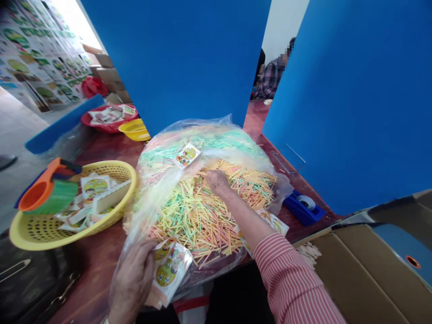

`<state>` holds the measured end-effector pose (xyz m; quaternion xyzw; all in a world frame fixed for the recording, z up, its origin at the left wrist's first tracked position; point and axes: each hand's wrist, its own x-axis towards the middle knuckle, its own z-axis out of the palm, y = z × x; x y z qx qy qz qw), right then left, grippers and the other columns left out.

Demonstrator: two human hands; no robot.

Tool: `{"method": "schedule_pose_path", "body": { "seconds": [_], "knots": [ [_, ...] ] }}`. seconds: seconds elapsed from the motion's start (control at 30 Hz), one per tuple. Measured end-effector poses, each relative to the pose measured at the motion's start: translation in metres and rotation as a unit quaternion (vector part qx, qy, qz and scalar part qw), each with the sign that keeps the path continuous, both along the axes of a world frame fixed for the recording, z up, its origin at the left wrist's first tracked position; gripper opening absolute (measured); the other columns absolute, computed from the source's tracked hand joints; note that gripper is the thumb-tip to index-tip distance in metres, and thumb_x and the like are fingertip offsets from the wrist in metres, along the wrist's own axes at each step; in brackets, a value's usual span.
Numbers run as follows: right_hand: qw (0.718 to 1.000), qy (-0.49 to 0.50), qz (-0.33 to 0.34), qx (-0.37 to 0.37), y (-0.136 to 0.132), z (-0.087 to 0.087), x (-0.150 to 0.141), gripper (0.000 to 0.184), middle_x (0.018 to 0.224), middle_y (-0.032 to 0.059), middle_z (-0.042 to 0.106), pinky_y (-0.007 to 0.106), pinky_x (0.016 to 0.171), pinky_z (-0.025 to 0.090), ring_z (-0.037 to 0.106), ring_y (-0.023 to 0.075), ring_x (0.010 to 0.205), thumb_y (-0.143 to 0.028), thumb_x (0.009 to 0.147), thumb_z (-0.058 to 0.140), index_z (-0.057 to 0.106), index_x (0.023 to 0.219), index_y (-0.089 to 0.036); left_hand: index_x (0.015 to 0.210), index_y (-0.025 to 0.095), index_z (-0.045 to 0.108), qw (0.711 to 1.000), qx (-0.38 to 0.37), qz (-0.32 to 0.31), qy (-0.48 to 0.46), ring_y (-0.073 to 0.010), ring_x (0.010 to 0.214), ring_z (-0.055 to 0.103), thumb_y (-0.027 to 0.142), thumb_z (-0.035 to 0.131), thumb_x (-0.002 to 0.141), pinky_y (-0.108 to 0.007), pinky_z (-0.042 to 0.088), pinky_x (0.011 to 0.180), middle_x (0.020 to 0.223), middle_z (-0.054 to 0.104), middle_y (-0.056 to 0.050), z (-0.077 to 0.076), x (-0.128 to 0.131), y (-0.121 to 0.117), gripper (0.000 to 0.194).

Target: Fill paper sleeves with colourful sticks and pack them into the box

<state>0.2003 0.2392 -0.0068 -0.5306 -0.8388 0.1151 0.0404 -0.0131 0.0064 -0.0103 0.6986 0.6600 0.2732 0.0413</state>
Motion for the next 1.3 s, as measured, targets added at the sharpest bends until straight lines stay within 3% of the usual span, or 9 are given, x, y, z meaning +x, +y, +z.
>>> {"method": "schedule_pose_path", "body": {
  "seconds": [0.1, 0.2, 0.33, 0.43, 0.67, 0.93, 1.0, 1.17, 1.3],
  "knots": [
    [0.996, 0.079, -0.010, 0.025, 0.000, 0.001, 0.004, 0.034, 0.082, 0.0051, 0.064, 0.025, 0.076, 0.035, 0.053, 0.0160, 0.082, -0.035, 0.090, 0.035, 0.062, 0.079, -0.017, 0.085, 0.020, 0.058, 0.990, -0.069, 0.075, -0.098, -0.0170, 0.071, 0.058, 0.023, 0.043, 0.081, -0.027, 0.044, 0.066, 0.078, 0.064, -0.001, 0.017, 0.005, 0.003, 0.016],
    [0.989, 0.142, -0.029, 0.022, -0.004, -0.001, 0.003, 0.036, 0.073, 0.0026, 0.062, 0.023, 0.064, 0.035, 0.052, 0.0134, 0.069, -0.037, 0.089, 0.033, 0.061, 0.080, -0.016, 0.075, 0.021, 0.056, 0.958, -0.151, 0.140, -0.200, -0.0142, 0.057, 0.053, 0.030, 0.044, 0.080, -0.023, 0.040, 0.051, 0.062, 0.058, 0.003, 0.030, 0.016, 0.008, 0.015],
    [0.977, 0.210, -0.042, -0.005, -0.013, -0.006, 0.003, 0.033, 0.065, -0.0014, 0.060, 0.021, 0.056, 0.034, 0.051, 0.0109, 0.058, -0.038, 0.088, 0.034, 0.060, 0.081, -0.018, 0.066, 0.020, 0.050, 0.922, -0.190, 0.088, -0.325, -0.0104, 0.050, 0.043, 0.039, 0.048, 0.078, -0.020, 0.035, 0.046, 0.053, 0.046, 0.006, 0.031, 0.031, 0.017, 0.023],
    [0.969, 0.241, -0.059, -0.012, -0.021, -0.007, 0.005, 0.026, 0.063, -0.0018, 0.059, 0.021, 0.055, 0.033, 0.050, 0.0110, 0.057, -0.036, 0.085, 0.039, 0.058, 0.078, -0.019, 0.065, 0.019, 0.051, 0.912, -0.218, 0.025, -0.348, -0.0093, 0.051, 0.041, 0.039, 0.052, 0.076, -0.019, 0.034, 0.048, 0.054, 0.043, 0.006, 0.024, 0.038, 0.023, 0.023],
    [0.937, 0.331, -0.112, -0.016, -0.039, 0.001, 0.011, 0.028, 0.071, -0.0002, 0.061, 0.022, 0.064, 0.038, 0.054, 0.0112, 0.065, -0.034, 0.087, 0.033, 0.052, 0.074, -0.019, 0.070, 0.019, 0.054, 0.874, -0.251, 0.048, -0.413, -0.0081, 0.050, 0.040, 0.039, 0.051, 0.078, -0.018, 0.033, 0.046, 0.057, 0.045, 0.006, 0.022, 0.047, 0.033, 0.022],
    [0.835, 0.528, -0.114, -0.107, -0.076, 0.020, 0.006, 0.023, 0.070, -0.0001, 0.063, 0.027, 0.074, 0.041, 0.056, 0.0116, 0.071, -0.031, 0.085, 0.042, 0.056, 0.073, -0.018, 0.077, 0.019, 0.051, 0.838, -0.231, 0.030, -0.493, -0.0078, 0.052, 0.043, 0.039, 0.053, 0.077, -0.018, 0.036, 0.050, 0.061, 0.047, 0.007, 0.020, 0.059, 0.039, 0.021],
    [0.793, 0.584, -0.110, -0.134, -0.083, 0.025, 0.002, 0.020, 0.069, -0.0005, 0.062, 0.027, 0.073, 0.043, 0.057, 0.0115, 0.069, -0.030, 0.085, 0.044, 0.056, 0.075, -0.018, 0.073, 0.018, 0.052, 0.855, -0.226, 0.028, -0.466, -0.0077, 0.050, 0.042, 0.038, 0.053, 0.078, -0.018, 0.034, 0.048, 0.057, 0.046, 0.007, 0.020, 0.058, 0.039, 0.021],
    [0.637, 0.724, -0.117, -0.238, -0.102, 0.035, -0.009, 0.014, 0.071, -0.0021, 0.062, 0.027, 0.058, 0.048, 0.058, 0.0111, 0.057, -0.033, 0.082, 0.052, 0.052, 0.083, -0.019, 0.080, 0.020, 0.059, 0.921, -0.207, -0.017, -0.330, -0.0094, 0.054, 0.046, 0.033, 0.043, 0.084, -0.019, 0.035, 0.051, 0.060, 0.052, 0.005, 0.019, 0.056, 0.038, 0.021],
    [0.570, 0.780, -0.125, -0.227, -0.117, 0.048, -0.016, 0.013, 0.072, -0.0015, 0.063, 0.029, 0.061, 0.050, 0.061, 0.0128, 0.062, -0.032, 0.082, 0.053, 0.050, 0.085, -0.020, 0.076, 0.020, 0.058, 0.930, -0.217, -0.049, -0.293, -0.0097, 0.055, 0.046, 0.034, 0.040, 0.085, -0.020, 0.036, 0.054, 0.058, 0.051, 0.005, 0.017, 0.057, 0.036, 0.025]
  ]
}}
